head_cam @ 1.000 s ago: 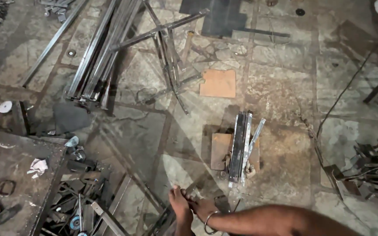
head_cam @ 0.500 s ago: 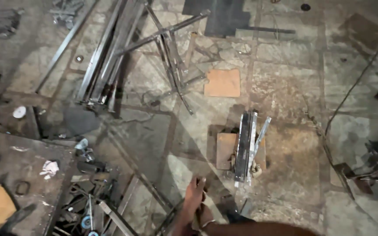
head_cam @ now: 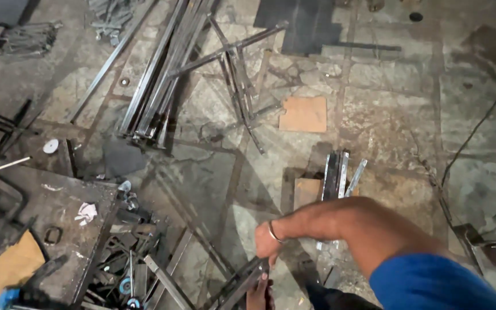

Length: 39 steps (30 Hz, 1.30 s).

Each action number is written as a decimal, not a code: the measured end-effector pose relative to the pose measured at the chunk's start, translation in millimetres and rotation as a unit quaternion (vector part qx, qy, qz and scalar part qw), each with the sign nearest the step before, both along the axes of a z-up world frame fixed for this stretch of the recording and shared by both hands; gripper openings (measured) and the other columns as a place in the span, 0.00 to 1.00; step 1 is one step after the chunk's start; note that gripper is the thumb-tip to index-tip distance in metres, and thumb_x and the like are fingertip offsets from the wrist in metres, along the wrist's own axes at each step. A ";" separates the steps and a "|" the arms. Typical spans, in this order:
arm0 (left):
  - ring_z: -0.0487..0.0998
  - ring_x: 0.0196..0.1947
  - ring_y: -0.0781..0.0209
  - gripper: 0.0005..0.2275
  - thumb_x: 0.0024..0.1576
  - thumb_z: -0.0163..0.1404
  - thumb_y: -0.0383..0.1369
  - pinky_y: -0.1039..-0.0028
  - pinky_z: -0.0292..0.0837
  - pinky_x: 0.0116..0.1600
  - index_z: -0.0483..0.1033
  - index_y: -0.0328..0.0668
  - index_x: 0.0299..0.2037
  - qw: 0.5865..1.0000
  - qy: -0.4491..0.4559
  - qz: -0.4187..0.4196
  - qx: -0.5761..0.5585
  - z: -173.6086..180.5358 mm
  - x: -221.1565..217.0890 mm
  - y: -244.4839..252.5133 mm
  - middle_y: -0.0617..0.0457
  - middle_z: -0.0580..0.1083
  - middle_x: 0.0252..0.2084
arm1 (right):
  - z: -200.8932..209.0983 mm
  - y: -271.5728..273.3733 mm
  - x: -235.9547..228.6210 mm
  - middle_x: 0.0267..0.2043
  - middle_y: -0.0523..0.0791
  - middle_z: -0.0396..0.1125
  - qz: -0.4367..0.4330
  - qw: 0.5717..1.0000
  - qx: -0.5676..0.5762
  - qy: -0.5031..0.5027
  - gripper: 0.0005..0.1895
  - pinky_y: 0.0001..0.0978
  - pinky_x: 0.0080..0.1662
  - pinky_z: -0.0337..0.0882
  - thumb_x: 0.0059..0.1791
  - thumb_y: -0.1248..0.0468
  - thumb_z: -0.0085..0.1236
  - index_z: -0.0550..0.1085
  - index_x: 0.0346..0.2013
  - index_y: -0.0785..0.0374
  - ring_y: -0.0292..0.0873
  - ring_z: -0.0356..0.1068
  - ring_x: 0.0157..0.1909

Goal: The person assembles a metal frame structure on the floor of a workshop. They position metal bars into a cross shape, secure them with a clamp, and then use a hammer to tap the joints into alignment. The person repeatedly adjusts the frame and hammers the connections to ensure stability.

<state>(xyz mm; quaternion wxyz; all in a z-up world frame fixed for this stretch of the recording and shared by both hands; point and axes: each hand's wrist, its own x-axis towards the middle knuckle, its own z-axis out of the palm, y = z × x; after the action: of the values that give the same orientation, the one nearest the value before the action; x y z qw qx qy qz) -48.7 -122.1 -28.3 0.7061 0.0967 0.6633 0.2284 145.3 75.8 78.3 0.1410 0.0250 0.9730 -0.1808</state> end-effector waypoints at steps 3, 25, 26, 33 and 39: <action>0.57 0.10 0.64 0.20 0.58 0.57 0.48 0.70 0.47 0.17 0.75 0.34 0.29 0.998 0.032 -0.034 0.048 -28.5 -2.7 -7.8 0.57 0.60 0.13 | -37.6 -14.2 2.3 0.27 0.47 0.73 -0.035 0.993 -0.026 0.112 0.31 0.52 0.33 0.74 0.43 0.30 0.54 0.76 0.29 0.55 0.56 0.76 0.32; 0.72 0.18 0.67 0.22 0.51 0.64 0.51 0.71 0.66 0.25 0.82 0.34 0.32 0.822 0.122 -0.525 0.184 45.2 -22.7 120.4 0.54 0.75 0.20 | -53.7 -121.1 -14.1 0.28 0.50 0.71 -0.663 0.600 -0.446 0.032 0.29 0.41 0.30 0.70 0.47 0.36 0.56 0.75 0.40 0.60 0.48 0.71 0.26; 0.71 0.18 0.64 0.21 0.51 0.61 0.49 0.69 0.64 0.24 0.79 0.34 0.35 0.923 0.134 -0.272 0.238 33.8 -16.7 100.7 0.51 0.76 0.21 | -60.4 -116.5 -14.0 0.26 0.46 0.65 -0.651 0.527 -0.546 0.012 0.29 0.40 0.28 0.65 0.49 0.36 0.60 0.73 0.40 0.60 0.45 0.65 0.24; 0.74 0.24 0.56 0.21 0.57 0.40 0.54 0.66 0.63 0.24 0.73 0.44 0.34 0.951 -0.121 0.258 0.120 101.3 64.3 81.1 0.48 0.75 0.27 | -86.3 -122.9 -24.9 0.22 0.47 0.66 -0.665 0.581 -0.469 0.016 0.31 0.39 0.27 0.61 0.52 0.37 0.56 0.77 0.33 0.65 0.42 0.64 0.22; 0.65 0.21 0.63 0.18 0.66 0.45 0.47 0.68 0.65 0.26 0.63 0.42 0.30 0.953 -0.027 0.198 0.227 51.7 58.3 77.7 0.56 0.62 0.23 | -263.4 -208.5 -61.6 0.29 0.51 0.71 -0.618 0.760 -0.179 0.090 0.09 0.47 0.34 0.71 0.52 0.63 0.49 0.74 0.41 0.64 0.55 0.73 0.32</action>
<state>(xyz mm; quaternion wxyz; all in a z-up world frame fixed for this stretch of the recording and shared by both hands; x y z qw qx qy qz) 9.6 -44.4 23.4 0.6236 0.1146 0.5808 0.5104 83.6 -132.7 -185.1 -0.0880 0.5788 0.7044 -0.4013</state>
